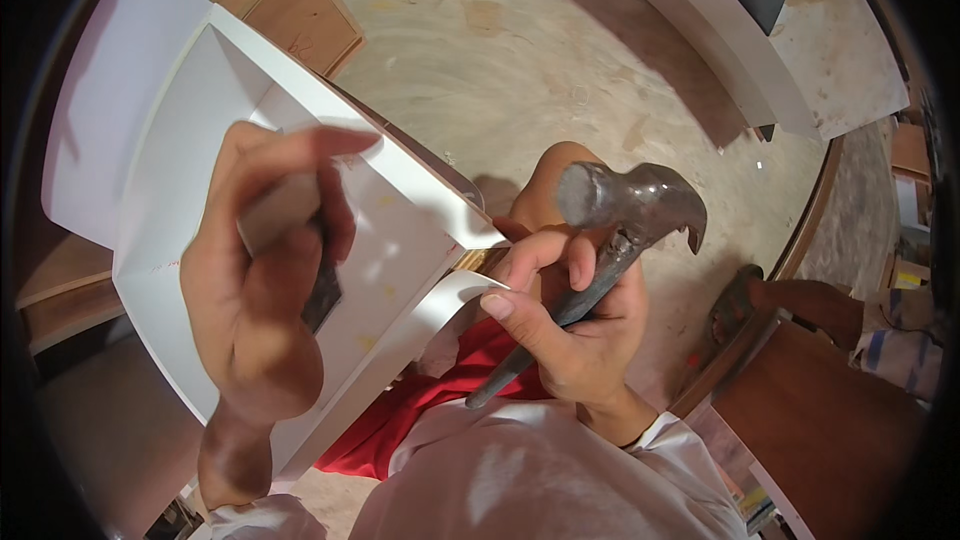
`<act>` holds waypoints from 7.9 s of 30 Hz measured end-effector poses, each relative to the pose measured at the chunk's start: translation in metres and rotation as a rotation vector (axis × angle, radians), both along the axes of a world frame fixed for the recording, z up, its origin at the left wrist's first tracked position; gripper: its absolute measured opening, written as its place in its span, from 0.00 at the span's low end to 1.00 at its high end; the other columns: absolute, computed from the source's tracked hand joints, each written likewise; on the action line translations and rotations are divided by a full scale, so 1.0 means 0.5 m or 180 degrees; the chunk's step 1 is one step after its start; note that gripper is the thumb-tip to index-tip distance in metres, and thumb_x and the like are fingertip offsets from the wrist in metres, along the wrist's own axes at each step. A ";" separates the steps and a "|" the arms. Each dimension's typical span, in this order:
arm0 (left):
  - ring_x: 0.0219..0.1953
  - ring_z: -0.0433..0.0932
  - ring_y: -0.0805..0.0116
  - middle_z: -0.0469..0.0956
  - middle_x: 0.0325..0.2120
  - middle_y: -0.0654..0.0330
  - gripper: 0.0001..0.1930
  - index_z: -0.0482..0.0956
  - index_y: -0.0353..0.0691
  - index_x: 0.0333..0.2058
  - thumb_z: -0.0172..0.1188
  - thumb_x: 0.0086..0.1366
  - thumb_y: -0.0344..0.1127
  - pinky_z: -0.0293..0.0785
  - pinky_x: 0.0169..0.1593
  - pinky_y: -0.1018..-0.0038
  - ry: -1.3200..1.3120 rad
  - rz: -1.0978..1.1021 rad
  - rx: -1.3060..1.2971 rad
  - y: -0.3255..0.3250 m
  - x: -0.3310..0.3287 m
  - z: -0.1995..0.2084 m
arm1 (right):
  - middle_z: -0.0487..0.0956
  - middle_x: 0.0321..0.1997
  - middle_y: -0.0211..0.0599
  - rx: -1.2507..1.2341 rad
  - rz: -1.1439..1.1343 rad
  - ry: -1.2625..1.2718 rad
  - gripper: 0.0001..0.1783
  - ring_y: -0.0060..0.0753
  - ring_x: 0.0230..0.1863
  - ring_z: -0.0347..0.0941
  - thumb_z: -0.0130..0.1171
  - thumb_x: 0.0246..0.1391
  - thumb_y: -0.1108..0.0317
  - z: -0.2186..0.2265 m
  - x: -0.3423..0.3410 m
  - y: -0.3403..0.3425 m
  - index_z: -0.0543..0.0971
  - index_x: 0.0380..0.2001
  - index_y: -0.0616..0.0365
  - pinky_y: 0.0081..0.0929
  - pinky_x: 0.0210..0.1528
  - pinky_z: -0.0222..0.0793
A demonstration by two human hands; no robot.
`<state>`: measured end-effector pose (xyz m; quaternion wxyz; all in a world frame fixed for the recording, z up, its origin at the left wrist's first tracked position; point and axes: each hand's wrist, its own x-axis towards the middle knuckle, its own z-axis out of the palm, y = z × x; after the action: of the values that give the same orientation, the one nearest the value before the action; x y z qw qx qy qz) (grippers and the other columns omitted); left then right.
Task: The person assembles a white drawer by attaching metal brackets and a slide mechanism. They use a hammer to drive nails into the drawer sides and a sanding block to smooth the edges.
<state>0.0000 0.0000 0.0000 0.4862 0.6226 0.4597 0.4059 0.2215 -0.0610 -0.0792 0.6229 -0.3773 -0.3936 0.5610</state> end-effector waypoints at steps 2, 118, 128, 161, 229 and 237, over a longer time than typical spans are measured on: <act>0.56 0.82 0.57 0.81 0.53 0.45 0.21 0.77 0.28 0.60 0.64 0.75 0.35 0.83 0.59 0.57 -0.0515 0.0440 0.0199 0.005 0.063 0.012 | 0.83 0.42 0.41 -0.0093 -0.0059 0.0219 0.29 0.27 0.44 0.77 0.73 0.53 0.85 -0.004 0.003 0.003 0.61 0.40 0.52 0.38 0.66 0.69; 0.30 0.79 0.64 0.79 0.31 0.57 0.05 0.87 0.35 0.37 0.71 0.63 0.27 0.71 0.33 0.71 0.1656 -0.0753 0.1580 0.131 0.131 0.000 | 0.80 0.37 0.37 -0.0099 -0.1164 0.0495 0.31 0.20 0.37 0.77 0.69 0.52 0.91 -0.043 -0.048 0.005 0.60 0.42 0.51 0.55 0.75 0.68; 0.24 0.82 0.66 0.84 0.31 0.56 0.09 0.86 0.37 0.39 0.77 0.61 0.27 0.75 0.28 0.71 0.1832 -0.0662 0.0429 0.029 0.108 0.014 | 0.79 0.40 0.38 -0.0165 -0.1410 0.0484 0.33 0.19 0.34 0.73 0.71 0.49 0.91 -0.049 -0.062 0.011 0.59 0.44 0.54 0.58 0.73 0.71; 0.23 0.71 0.82 0.83 0.33 0.59 0.13 0.82 0.35 0.35 0.79 0.56 0.23 0.61 0.24 0.79 0.1200 0.0009 0.0183 -0.046 0.102 -0.065 | 0.81 0.51 0.47 -0.0311 -0.0558 0.0834 0.31 0.29 0.49 0.76 0.73 0.55 0.87 -0.082 -0.019 0.016 0.60 0.43 0.51 0.29 0.52 0.75; 0.40 0.66 0.66 0.65 0.35 0.61 0.21 0.83 0.38 0.54 0.75 0.63 0.34 0.67 0.47 0.70 0.1257 -0.0248 0.0977 -0.027 0.052 -0.062 | 0.85 0.36 0.46 0.1575 -0.1021 -0.4318 0.16 0.32 0.31 0.79 0.68 0.65 0.74 0.159 0.121 0.051 0.85 0.55 0.66 0.26 0.38 0.75; 0.38 0.66 0.68 0.63 0.34 0.63 0.12 0.91 0.41 0.46 0.71 0.66 0.38 0.65 0.44 0.72 0.1703 -0.0648 0.0797 0.062 0.046 -0.034 | 0.86 0.38 0.32 0.0534 -0.0913 -0.3250 0.21 0.18 0.34 0.74 0.68 0.69 0.70 0.101 0.163 0.046 0.83 0.61 0.66 0.20 0.41 0.73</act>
<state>0.0230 0.0312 -0.0169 0.3057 0.8051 0.4530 0.2303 0.3031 -0.0381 -0.0289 0.4506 -0.6010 -0.6345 0.1819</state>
